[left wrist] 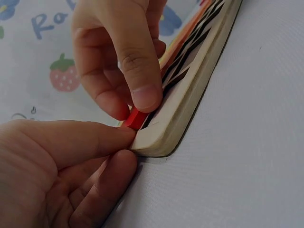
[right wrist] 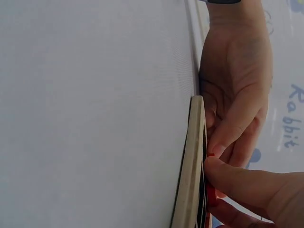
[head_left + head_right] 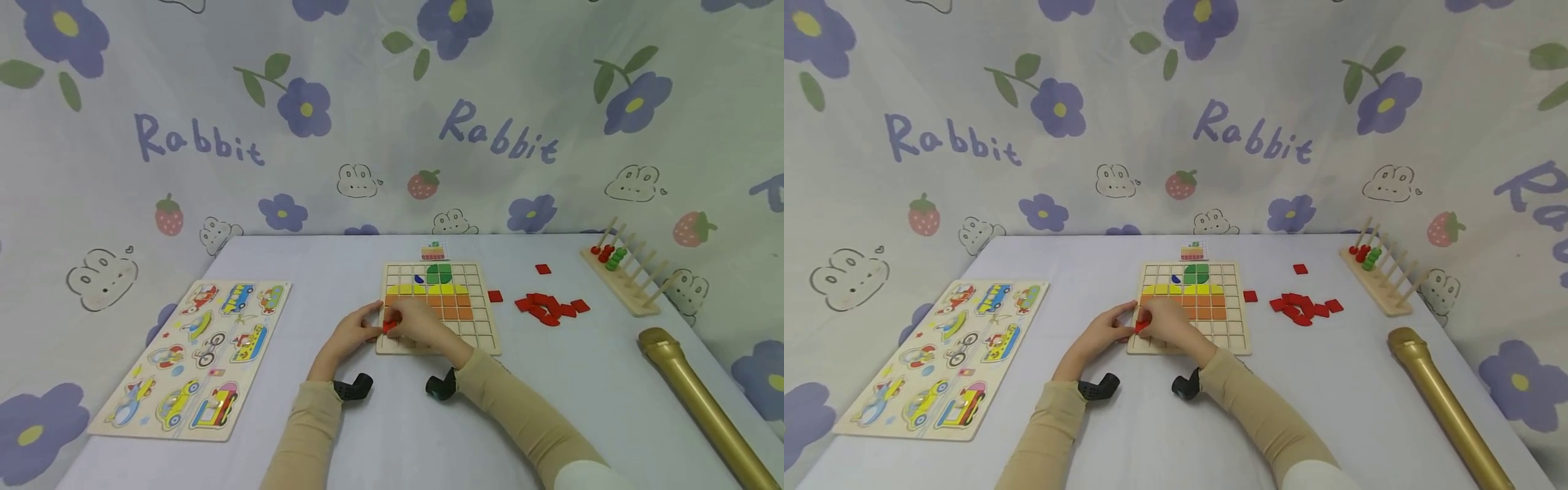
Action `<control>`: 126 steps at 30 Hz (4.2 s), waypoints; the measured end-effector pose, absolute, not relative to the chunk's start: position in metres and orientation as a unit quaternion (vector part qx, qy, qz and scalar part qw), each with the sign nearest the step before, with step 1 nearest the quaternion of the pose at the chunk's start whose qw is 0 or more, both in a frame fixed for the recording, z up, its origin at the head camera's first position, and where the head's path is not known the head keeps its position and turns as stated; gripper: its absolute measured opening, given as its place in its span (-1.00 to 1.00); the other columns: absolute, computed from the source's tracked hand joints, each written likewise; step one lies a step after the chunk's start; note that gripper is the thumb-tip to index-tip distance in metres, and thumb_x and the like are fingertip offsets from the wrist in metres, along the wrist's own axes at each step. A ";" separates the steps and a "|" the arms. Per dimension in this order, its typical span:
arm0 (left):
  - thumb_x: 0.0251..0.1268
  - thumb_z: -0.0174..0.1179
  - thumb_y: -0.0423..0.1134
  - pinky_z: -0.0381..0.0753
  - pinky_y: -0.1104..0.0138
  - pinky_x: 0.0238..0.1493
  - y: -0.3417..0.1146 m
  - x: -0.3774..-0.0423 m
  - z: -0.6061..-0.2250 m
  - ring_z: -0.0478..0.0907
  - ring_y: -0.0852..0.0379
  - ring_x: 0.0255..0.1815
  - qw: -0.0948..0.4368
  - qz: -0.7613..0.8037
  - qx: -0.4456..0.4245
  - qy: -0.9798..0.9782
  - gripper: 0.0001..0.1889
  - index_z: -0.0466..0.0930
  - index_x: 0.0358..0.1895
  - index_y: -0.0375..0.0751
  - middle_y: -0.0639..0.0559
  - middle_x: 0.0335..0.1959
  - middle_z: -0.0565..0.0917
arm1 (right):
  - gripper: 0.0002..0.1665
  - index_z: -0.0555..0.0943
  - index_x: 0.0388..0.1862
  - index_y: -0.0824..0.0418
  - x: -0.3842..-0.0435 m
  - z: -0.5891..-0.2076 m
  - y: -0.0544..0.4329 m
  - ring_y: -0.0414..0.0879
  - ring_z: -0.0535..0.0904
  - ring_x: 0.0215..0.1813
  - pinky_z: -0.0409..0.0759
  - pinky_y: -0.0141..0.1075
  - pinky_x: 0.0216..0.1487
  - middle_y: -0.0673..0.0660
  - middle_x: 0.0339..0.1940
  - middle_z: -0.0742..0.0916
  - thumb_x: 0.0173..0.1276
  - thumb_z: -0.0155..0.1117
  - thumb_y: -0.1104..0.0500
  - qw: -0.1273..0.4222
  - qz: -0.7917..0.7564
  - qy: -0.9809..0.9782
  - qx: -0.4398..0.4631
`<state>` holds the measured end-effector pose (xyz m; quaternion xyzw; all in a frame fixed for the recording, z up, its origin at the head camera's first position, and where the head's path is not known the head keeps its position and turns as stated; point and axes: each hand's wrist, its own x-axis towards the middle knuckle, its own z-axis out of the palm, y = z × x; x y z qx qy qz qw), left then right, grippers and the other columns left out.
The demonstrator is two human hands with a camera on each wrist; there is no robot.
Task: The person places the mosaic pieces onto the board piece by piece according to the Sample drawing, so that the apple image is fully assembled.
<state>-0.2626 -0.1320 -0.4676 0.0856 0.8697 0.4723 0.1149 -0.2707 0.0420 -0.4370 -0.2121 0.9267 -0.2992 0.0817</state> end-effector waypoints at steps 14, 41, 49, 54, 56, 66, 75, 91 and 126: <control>0.11 0.21 -0.30 0.36 0.36 -0.44 -0.132 -0.261 -0.468 0.41 0.18 -0.58 0.117 0.470 0.081 0.871 -0.37 0.31 0.33 -0.07 0.02 -0.65 0.49 | -0.86 0.68 -0.36 0.05 -0.268 -0.436 0.044 -0.19 0.46 -0.29 0.42 -0.28 -0.20 -0.11 -0.39 0.65 0.06 0.44 0.14 0.090 -0.297 0.929 -0.203; 0.13 0.24 -0.28 0.32 0.38 -0.49 -0.131 -0.261 -0.465 0.35 0.20 -0.60 0.110 0.479 0.079 0.867 -0.37 0.31 0.33 -0.08 0.03 -0.64 0.45 | -0.51 0.49 0.17 0.25 -0.295 -0.423 0.212 -0.03 0.40 -0.32 0.37 -0.25 -0.35 0.23 -0.08 0.57 0.25 0.24 0.17 0.075 -0.487 0.869 0.053; 0.13 0.24 -0.29 0.32 0.39 -0.49 -0.130 -0.259 -0.468 0.35 0.20 -0.60 0.115 0.472 0.073 0.871 -0.37 0.31 0.33 -0.08 0.04 -0.63 0.46 | -0.49 0.49 0.16 0.29 -0.293 -0.435 0.232 -0.08 0.42 -0.41 0.40 -0.30 -0.40 0.26 -0.13 0.59 0.22 0.25 0.19 0.074 -0.439 0.890 0.095; 0.13 0.24 -0.29 0.33 0.36 -0.47 -0.129 -0.260 -0.465 0.37 0.17 -0.58 0.111 0.472 0.074 0.872 -0.37 0.32 0.32 -0.07 0.01 -0.62 0.46 | -0.50 0.50 0.14 0.32 -0.293 -0.434 0.228 0.15 0.44 -0.03 0.45 -0.09 -0.06 0.39 0.07 0.53 0.22 0.23 0.17 0.075 -0.369 0.924 0.070; 0.13 0.24 -0.29 0.33 0.36 -0.47 -0.128 -0.260 -0.465 0.37 0.17 -0.57 0.110 0.470 0.071 0.873 -0.37 0.32 0.33 -0.06 0.00 -0.61 0.45 | -0.54 0.53 0.09 0.31 -0.293 -0.434 0.226 0.18 0.42 0.02 0.43 -0.04 0.00 0.38 0.07 0.53 0.22 0.24 0.16 0.076 -0.357 0.929 0.068; 0.12 0.25 -0.27 0.32 0.36 -0.48 -0.130 -0.262 -0.466 0.35 0.17 -0.58 0.113 0.470 0.070 0.873 -0.36 0.31 0.33 -0.04 0.01 -0.62 0.45 | -0.69 0.54 -0.11 0.35 -0.292 -0.427 0.224 0.09 0.47 -0.14 0.44 -0.15 -0.16 0.29 -0.14 0.60 0.18 0.27 0.23 0.031 -0.387 0.920 0.058; 0.13 0.24 -0.29 0.33 0.37 -0.47 -0.129 -0.260 -0.463 0.36 0.19 -0.58 0.113 0.474 0.078 0.870 -0.37 0.31 0.33 -0.08 0.02 -0.62 0.44 | -0.58 0.45 0.08 0.36 -0.293 -0.411 0.189 -0.15 0.51 -0.21 0.52 -0.42 -0.12 0.04 -0.17 0.60 0.29 0.22 0.20 0.120 -0.656 0.743 0.046; 0.13 0.24 -0.26 0.32 0.36 -0.47 -0.129 -0.260 -0.462 0.35 0.17 -0.57 0.117 0.469 0.068 0.873 -0.37 0.31 0.33 -0.03 0.02 -0.61 0.45 | -0.83 0.60 -0.27 0.30 -0.270 -0.434 0.096 -0.11 0.61 -0.39 0.60 -0.33 -0.27 0.16 -0.30 0.66 0.15 0.34 0.27 0.185 -0.577 0.796 -0.018; 0.14 0.24 -0.28 0.32 0.37 -0.48 -0.130 -0.262 -0.462 0.35 0.19 -0.58 0.117 0.475 0.071 0.869 -0.37 0.30 0.34 -0.06 0.02 -0.62 0.45 | -0.78 0.62 -0.14 0.35 -0.277 -0.427 0.108 -0.13 0.61 -0.38 0.59 -0.34 -0.27 0.18 -0.24 0.69 0.24 0.24 0.31 0.144 -0.566 0.812 -0.001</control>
